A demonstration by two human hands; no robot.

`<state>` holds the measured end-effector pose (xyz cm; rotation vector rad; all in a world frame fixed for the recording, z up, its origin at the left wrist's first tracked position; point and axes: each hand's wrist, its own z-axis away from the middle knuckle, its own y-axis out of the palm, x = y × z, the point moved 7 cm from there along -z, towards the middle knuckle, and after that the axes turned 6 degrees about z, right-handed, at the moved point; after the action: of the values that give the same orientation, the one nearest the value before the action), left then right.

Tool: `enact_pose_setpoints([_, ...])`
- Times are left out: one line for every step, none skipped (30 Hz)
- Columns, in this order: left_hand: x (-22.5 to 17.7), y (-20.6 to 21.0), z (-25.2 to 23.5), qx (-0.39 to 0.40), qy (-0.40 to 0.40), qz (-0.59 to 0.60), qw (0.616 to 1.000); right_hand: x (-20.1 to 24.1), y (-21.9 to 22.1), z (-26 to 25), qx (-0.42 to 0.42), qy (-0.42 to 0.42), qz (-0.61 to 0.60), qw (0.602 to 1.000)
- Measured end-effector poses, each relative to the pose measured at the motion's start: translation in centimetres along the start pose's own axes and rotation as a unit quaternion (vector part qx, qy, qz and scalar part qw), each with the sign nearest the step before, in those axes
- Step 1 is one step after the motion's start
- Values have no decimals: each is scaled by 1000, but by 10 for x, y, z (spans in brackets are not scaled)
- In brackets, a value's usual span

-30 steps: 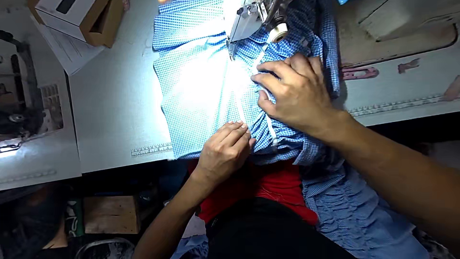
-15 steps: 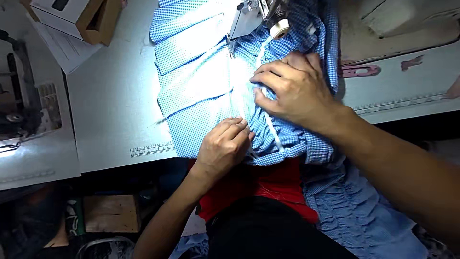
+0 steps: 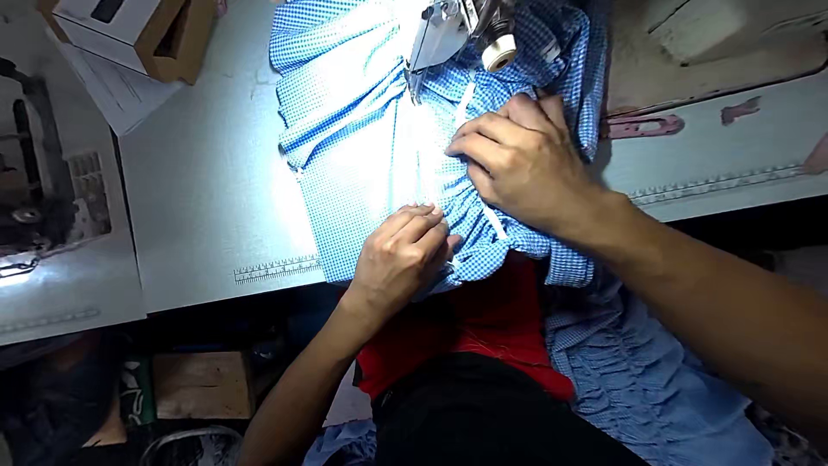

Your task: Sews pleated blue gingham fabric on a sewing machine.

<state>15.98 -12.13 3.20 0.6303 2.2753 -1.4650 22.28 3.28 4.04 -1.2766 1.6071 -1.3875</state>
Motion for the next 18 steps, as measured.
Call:
enact_pose_setpoints([0, 0, 0, 2, 1, 0, 1000, -1, 0, 0, 2, 4, 5, 1000])
enact_pose_setpoints([0, 0, 0, 3, 1, 0, 1000, -3, 0, 0, 11, 13, 17, 1000])
enact_pose_setpoints([0, 0, 0, 4, 1, 0, 1000, -5, 0, -1, 17, 24, 26, 999])
enact_pose_setpoints([0, -1, 0, 6, 0, 1, 1000, -5, 0, -1, 22, 29, 28, 999])
enact_pose_setpoints([1, -1, 0, 6, 1, 3, 1000, -4, 0, -2, 20, 26, 26, 999])
enact_pose_setpoints([1, -1, 0, 5, 2, 3, 1000, -3, -1, -2, 13, 16, 22, 1000])
enact_pose_setpoints([2, -1, -1, 5, 4, 2, 1000, 0, -2, -3, 4, 2, 14, 1000])
enact_pose_setpoints([2, -1, -2, 5, 5, 1, 1000, 1, -1, -2, -1, -10, 3, 1000])
enact_pose_setpoints([3, -1, -3, 5, 5, 1, 1000, 1, 0, -2, 1, -13, -1, 1000])
enact_pose_setpoints([3, -1, -3, 4, 5, 2, 1000, 0, 0, -2, 6, -6, 0, 1000])
enact_pose_setpoints([4, -1, -3, 4, 5, 1, 1000, -2, 1, -3, 14, 6, 6, 1000])
enact_pose_setpoints([4, -2, -3, 6, 2, 2, 1000, -3, 1, -4, 20, 15, 9, 1000])
enact_pose_setpoints([4, -2, -3, 8, 0, 2, 1000, -1, 1, -5, 24, 15, 7, 1000])
enact_pose_setpoints([4, -2, -4, 9, 0, 2, 1000, 0, 1, -5, 23, 9, 7, 1000])
enact_pose_setpoints([5, -2, -4, 6, 1, 1, 1000, 2, 0, -6, 18, 1, 7, 1000])
enact_pose_setpoints([5, -1, -5, 4, 1, 0, 1000, 3, 1, -7, 14, -3, 4, 1000])
enact_pose_setpoints([5, -1, -5, 4, 0, -2, 1000, 3, 1, -7, 13, -1, 7, 1000])
enact_pose_setpoints([6, -1, -6, 3, 0, -4, 1000, 2, 1, -7, 14, 4, 13, 1000])
